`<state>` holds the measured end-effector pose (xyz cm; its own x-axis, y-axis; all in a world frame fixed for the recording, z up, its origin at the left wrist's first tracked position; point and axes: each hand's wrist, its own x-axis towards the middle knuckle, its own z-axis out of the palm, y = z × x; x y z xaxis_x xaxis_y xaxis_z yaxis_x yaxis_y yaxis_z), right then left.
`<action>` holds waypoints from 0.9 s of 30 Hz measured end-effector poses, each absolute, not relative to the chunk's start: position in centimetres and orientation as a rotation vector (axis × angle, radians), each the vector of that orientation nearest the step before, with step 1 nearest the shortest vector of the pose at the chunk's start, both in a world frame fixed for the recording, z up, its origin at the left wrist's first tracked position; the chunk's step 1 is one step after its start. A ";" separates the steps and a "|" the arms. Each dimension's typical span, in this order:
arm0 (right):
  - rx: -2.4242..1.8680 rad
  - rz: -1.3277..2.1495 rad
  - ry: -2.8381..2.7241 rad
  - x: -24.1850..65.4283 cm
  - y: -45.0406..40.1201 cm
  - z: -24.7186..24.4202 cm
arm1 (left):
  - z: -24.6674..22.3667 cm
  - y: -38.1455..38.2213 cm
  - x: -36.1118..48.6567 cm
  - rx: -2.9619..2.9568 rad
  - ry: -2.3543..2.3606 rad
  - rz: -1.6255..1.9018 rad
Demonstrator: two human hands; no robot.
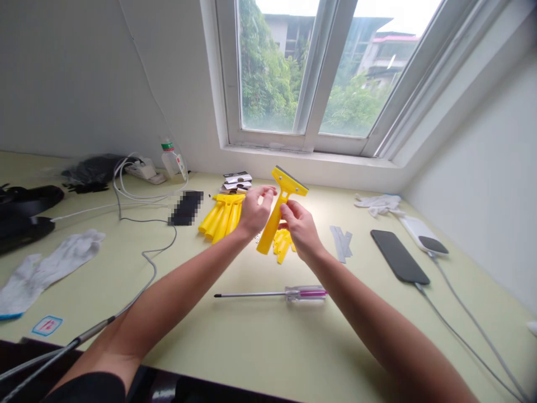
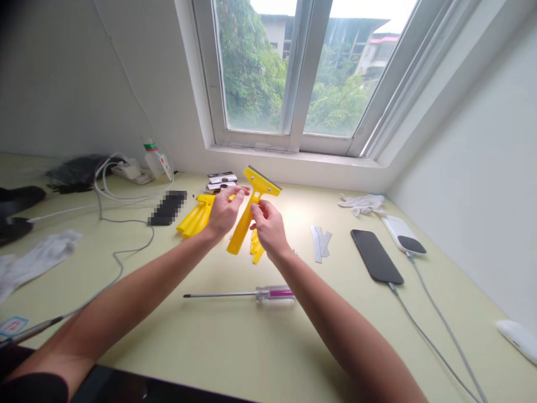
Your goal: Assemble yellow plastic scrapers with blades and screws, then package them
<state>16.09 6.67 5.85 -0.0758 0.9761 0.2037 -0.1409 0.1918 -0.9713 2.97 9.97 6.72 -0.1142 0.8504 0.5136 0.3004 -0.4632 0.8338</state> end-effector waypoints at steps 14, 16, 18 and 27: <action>-1.021 1.153 -1.369 18.6 7.7 6.5 | 6.6 24.2 -7.7 1.813 1.806 1.168; -1.020 1.132 -1.387 18.7 7.8 6.5 | 6.8 24.5 -8.0 1.844 1.761 1.232; -1.016 1.107 -1.394 19.1 8.1 6.6 | 7.4 24.7 -8.4 1.860 1.773 1.287; -0.680 0.757 -1.120 23.7 8.5 11.3 | 6.2 13.4 -5.0 2.466 1.200 1.352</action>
<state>23.73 8.48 11.34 0.2482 0.8127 0.5272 -0.1858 0.5740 -0.7975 -5.02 13.41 6.22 0.3021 0.6691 0.6790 0.5946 -0.6890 0.4144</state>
